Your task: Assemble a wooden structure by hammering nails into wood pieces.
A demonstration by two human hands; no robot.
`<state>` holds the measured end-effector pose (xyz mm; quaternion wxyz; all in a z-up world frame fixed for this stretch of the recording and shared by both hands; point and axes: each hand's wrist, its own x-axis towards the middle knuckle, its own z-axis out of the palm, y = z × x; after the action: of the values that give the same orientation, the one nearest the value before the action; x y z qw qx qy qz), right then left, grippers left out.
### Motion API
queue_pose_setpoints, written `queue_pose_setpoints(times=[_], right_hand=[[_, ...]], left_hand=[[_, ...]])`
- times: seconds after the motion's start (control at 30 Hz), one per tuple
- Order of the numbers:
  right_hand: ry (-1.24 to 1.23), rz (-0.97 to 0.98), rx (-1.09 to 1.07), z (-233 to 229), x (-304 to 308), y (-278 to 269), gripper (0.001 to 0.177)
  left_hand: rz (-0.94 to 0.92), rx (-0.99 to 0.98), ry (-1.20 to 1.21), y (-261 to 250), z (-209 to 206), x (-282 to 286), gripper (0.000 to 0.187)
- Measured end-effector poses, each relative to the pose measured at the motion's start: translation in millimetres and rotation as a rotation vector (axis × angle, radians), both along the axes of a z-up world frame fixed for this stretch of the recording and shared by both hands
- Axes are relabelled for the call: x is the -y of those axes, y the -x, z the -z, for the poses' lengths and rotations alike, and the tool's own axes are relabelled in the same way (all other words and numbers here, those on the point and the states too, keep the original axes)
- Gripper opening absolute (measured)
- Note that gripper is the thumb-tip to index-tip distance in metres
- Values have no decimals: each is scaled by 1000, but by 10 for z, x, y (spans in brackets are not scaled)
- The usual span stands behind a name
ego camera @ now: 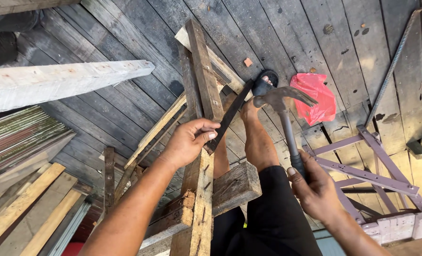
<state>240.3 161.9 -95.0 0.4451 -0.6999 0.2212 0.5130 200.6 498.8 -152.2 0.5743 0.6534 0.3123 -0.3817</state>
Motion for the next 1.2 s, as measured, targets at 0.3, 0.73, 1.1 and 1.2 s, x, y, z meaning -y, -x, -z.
queue_pose_setpoints(times=[0.3, 0.73, 1.1, 1.2], right_hand=[[41, -204, -139, -278, -174, -543, 61], [-60, -250, -233, -331, -250, -725, 64], [120, 271, -86, -307, 313, 62, 48], [170, 391, -70, -331, 545, 465, 40]], left_hand=[[33, -150, -83, -252, -266, 12, 44], [116, -139, -142, -195, -248, 6, 48], [-187, 191, -9, -371, -176, -177, 13], [-29, 231, -57, -751, -362, -186, 13]])
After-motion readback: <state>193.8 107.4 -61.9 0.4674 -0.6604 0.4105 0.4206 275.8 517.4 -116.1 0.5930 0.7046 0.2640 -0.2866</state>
